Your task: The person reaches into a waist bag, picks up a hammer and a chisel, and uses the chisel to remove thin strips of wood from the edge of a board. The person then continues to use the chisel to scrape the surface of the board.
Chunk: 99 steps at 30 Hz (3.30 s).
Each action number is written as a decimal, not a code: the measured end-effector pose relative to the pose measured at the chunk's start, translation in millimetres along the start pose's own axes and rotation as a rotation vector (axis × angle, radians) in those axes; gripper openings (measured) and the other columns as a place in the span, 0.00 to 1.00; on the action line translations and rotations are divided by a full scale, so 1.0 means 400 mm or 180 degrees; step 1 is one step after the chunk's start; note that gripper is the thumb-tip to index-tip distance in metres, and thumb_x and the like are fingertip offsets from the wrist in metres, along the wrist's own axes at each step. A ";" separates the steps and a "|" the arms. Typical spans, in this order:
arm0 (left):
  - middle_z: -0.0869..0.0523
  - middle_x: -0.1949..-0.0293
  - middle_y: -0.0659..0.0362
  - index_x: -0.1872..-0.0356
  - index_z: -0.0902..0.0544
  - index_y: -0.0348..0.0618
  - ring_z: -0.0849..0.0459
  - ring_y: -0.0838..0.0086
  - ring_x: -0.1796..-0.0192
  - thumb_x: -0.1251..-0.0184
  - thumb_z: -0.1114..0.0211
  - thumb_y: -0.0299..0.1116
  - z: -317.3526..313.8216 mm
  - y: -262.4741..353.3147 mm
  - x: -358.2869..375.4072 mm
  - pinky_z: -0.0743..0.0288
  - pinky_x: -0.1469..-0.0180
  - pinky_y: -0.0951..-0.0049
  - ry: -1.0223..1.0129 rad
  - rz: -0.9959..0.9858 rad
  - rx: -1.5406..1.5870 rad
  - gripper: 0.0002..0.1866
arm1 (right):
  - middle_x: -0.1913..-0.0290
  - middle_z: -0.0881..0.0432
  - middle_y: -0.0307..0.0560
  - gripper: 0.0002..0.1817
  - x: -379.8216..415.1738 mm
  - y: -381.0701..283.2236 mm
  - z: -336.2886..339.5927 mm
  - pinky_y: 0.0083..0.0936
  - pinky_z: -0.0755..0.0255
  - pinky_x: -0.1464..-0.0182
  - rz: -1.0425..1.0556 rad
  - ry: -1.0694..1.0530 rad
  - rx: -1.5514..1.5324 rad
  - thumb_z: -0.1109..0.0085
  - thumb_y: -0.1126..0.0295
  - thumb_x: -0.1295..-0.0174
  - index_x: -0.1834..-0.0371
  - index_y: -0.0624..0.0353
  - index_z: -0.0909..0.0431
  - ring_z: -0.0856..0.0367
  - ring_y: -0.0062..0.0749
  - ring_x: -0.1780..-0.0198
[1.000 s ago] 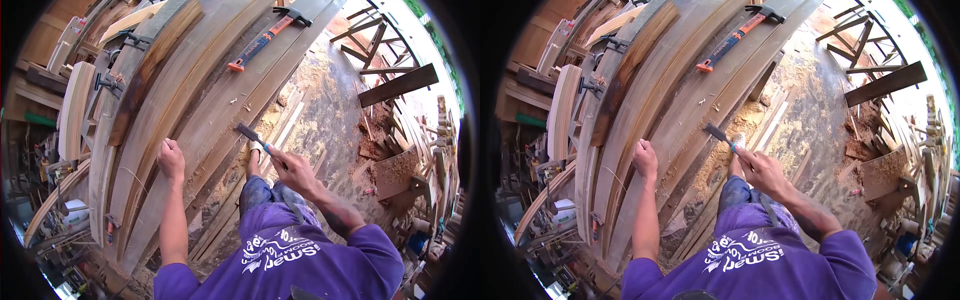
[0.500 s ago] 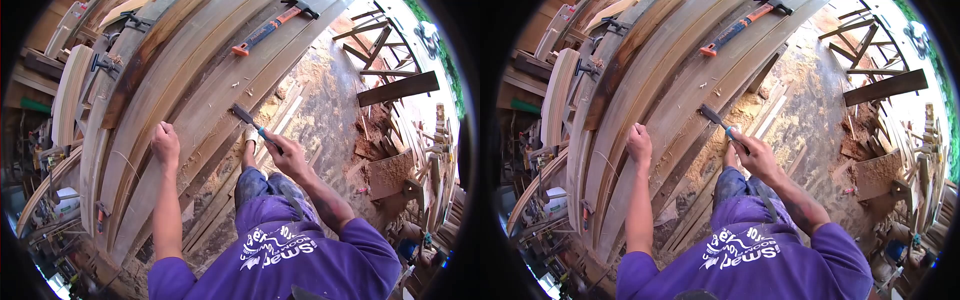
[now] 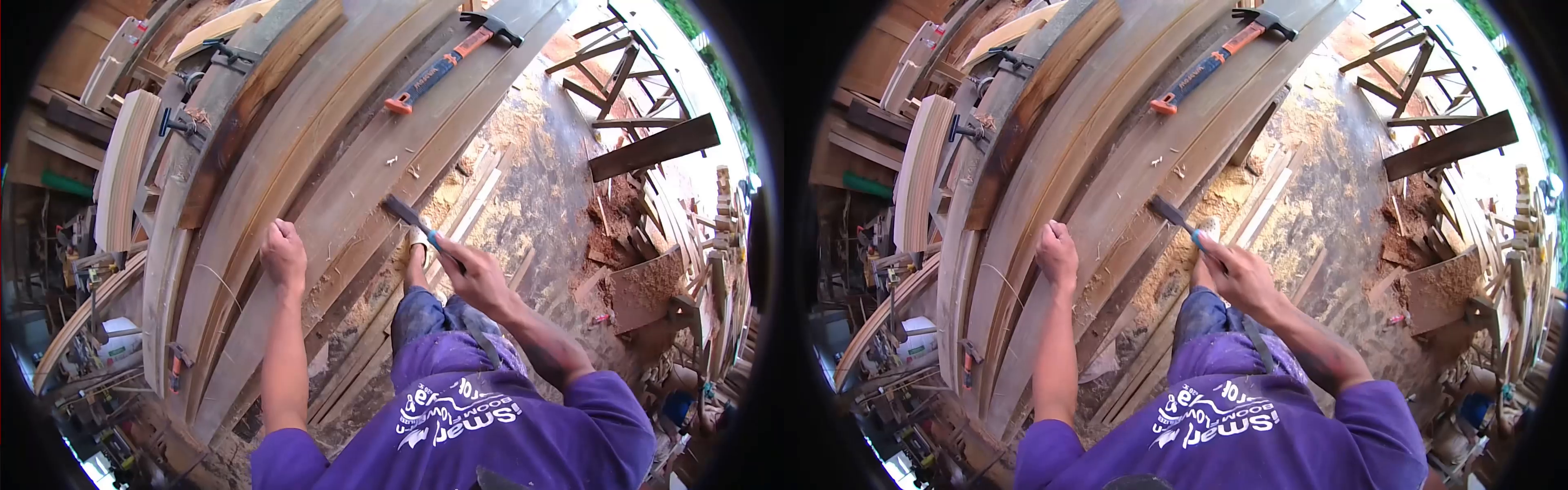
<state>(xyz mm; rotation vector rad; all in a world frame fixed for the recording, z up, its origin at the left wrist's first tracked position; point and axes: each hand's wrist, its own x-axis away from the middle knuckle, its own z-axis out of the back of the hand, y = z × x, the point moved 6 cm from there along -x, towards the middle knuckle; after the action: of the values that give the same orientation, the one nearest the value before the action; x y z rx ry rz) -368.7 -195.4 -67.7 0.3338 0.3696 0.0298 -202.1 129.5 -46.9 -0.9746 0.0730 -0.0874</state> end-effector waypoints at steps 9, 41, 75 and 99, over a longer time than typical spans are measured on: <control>0.17 0.68 0.40 0.70 0.24 0.36 0.18 0.41 0.64 0.25 0.48 0.36 -0.019 -0.018 -0.013 0.25 0.61 0.44 0.0139 -0.0040 0.0088 0.15 | 0.65 0.14 0.58 0.16 -0.052 0.027 0.054 0.34 0.21 0.61 0.0037 0.0321 -0.0195 0.36 0.72 0.35 0.43 0.53 0.16 0.12 0.43 0.66; 0.20 0.73 0.41 0.72 0.25 0.36 0.21 0.42 0.68 0.24 0.47 0.35 0.010 -0.004 0.001 0.32 0.65 0.45 -0.0060 -0.0066 0.0166 0.16 | 0.59 0.12 0.56 0.18 -0.081 0.051 0.102 0.32 0.20 0.61 -0.0365 0.0046 -0.0110 0.35 0.72 0.34 0.41 0.58 0.18 0.11 0.39 0.63; 0.28 0.77 0.41 0.75 0.30 0.33 0.27 0.42 0.71 0.23 0.47 0.30 -0.010 -0.050 0.021 0.37 0.67 0.48 -0.0402 0.0265 0.0078 0.16 | 0.66 0.14 0.49 0.16 -0.230 0.159 0.295 0.26 0.25 0.66 -0.0582 0.0056 -0.0066 0.34 0.75 0.35 0.43 0.60 0.17 0.17 0.29 0.67; 0.13 0.52 0.49 0.55 0.15 0.35 0.15 0.54 0.46 0.34 0.29 0.28 -0.034 0.405 0.135 0.24 0.39 0.55 0.0590 -0.0910 0.0053 0.10 | 0.67 0.16 0.51 0.18 -0.248 0.171 0.360 0.28 0.25 0.68 0.0130 -0.0270 -0.0213 0.38 0.77 0.34 0.40 0.59 0.19 0.19 0.30 0.71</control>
<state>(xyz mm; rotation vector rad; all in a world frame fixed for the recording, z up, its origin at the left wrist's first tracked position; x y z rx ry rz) -318.1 -33.1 -45.9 0.2929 0.5986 -0.2236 -283.3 296.7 -20.9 -1.0421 0.0180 -0.0062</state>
